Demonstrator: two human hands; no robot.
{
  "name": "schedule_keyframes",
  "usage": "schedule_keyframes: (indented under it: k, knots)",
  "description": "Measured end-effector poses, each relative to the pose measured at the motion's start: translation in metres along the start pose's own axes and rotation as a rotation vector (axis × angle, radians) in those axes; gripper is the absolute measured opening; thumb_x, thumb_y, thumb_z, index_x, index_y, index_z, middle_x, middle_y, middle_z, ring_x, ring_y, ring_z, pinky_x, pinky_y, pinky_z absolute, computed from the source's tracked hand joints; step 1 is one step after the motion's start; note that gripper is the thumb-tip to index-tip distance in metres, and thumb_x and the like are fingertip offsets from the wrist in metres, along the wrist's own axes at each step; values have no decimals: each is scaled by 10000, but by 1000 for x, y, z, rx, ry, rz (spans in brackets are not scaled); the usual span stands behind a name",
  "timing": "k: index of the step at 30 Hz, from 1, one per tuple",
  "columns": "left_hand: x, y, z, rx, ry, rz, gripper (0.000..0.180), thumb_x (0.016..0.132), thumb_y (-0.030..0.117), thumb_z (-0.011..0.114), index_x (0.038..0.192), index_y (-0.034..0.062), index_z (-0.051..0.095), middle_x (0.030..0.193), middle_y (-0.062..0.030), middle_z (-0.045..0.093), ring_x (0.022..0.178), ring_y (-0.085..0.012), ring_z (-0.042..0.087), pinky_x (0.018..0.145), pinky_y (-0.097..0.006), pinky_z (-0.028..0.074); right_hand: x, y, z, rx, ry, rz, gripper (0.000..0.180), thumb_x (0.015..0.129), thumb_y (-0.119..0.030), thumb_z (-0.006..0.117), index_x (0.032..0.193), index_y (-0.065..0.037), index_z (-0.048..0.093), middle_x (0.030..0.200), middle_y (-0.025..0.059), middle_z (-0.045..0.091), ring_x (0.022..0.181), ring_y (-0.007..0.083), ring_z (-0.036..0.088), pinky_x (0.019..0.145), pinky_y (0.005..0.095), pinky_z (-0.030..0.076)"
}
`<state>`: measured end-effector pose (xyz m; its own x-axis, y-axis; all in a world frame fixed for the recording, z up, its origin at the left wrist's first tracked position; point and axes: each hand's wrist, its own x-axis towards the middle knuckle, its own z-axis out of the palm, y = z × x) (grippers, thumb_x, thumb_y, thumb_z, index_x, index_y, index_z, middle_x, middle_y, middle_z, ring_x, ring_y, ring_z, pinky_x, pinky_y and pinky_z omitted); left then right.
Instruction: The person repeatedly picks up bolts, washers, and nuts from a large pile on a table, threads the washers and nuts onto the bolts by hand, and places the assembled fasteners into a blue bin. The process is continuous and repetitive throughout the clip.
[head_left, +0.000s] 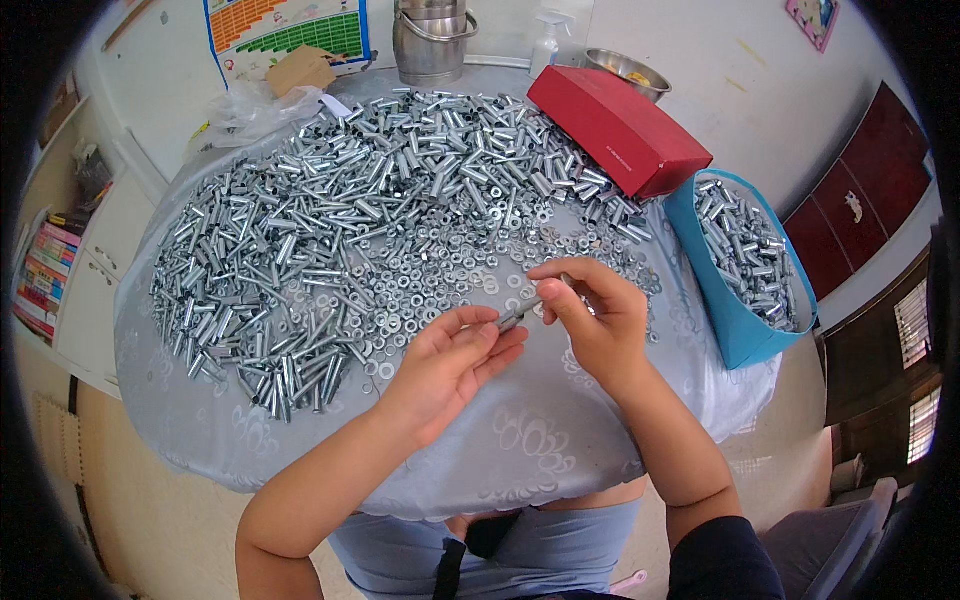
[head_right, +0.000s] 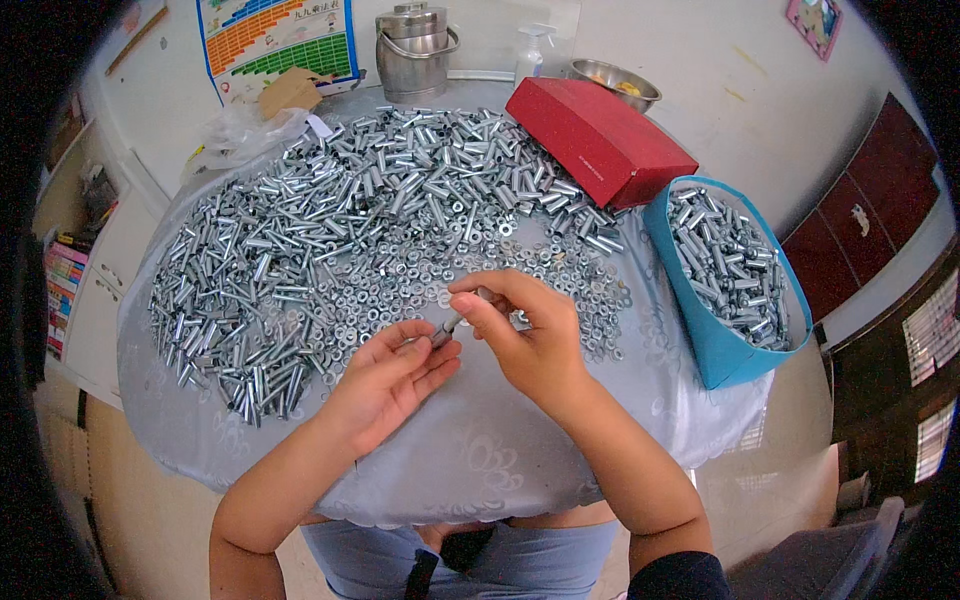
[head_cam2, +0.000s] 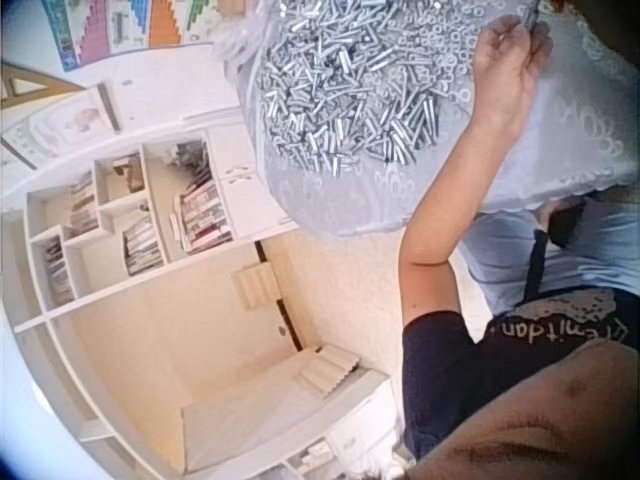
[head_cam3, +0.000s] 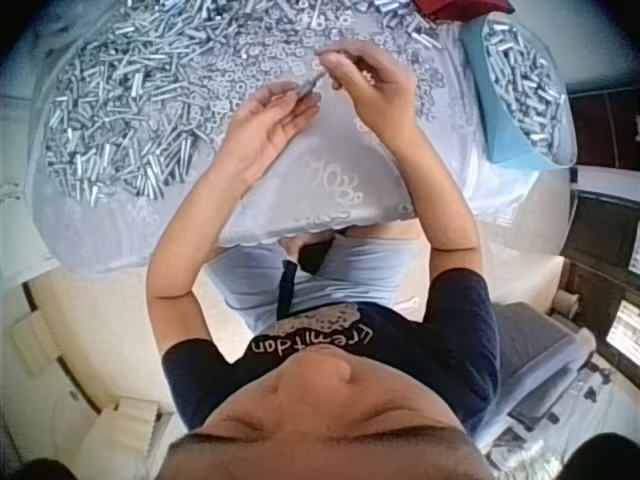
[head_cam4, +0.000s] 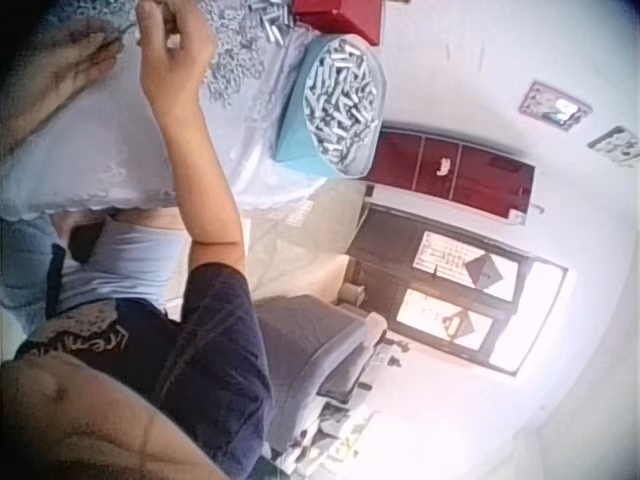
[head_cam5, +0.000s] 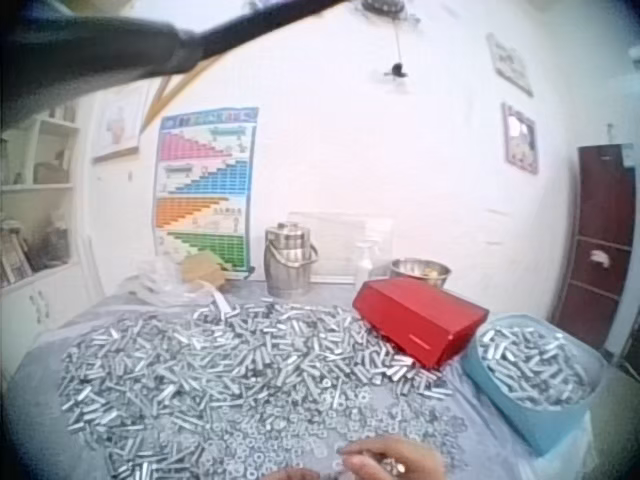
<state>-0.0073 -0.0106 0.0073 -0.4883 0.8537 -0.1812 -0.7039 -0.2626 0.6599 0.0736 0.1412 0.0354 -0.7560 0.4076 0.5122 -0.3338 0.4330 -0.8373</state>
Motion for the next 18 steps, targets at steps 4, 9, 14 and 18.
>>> schedule_keyframes:
  k: [4, 9, 14, 18]
  knots:
    - [-2, 2, 1, 48, -59, -40, 240, 901, 89, 514, 1114, -10, 461, 1057, -134, 579, 1082, -228, 539, 948, -360, 439, 2, 0, -3, -100, -65, -11, 161, 841, -139, 615, 933, -12, 651, 767, 60, 621, 647, 93, 562, 569, 231, 441]
    - [-2, -2, 3, 301, -68, 34, 312, 898, 144, 545, 1166, 10, 460, 1034, -102, 611, 992, -139, 548, 845, -272, 423, 4, 9, -3, -113, -286, -118, 209, 893, -165, 533, 958, 1, 643, 868, 94, 607, 781, 143, 565, 652, 250, 453]
    - [-2, -1, 3, 301, -44, 65, 356, 898, 163, 548, 1215, 34, 447, 1008, -74, 623, 906, -89, 530, 780, -236, 391, 2, 0, -5, 67, -421, 53, 278, 916, -195, 479, 1054, 9, 610, 1061, 148, 531, 839, 214, 562, 739, 298, 452]
    - [-2, 0, 3, 289, -59, 105, 400, 900, 162, 544, 1268, 67, 421, 1009, -58, 608, 872, -86, 525, 773, -239, 393, 7, 5, -12, -135, -491, -156, 384, 876, -228, 533, 1181, 5, 533, 1132, 167, 490, 1009, 272, 504, 896, 356, 386]
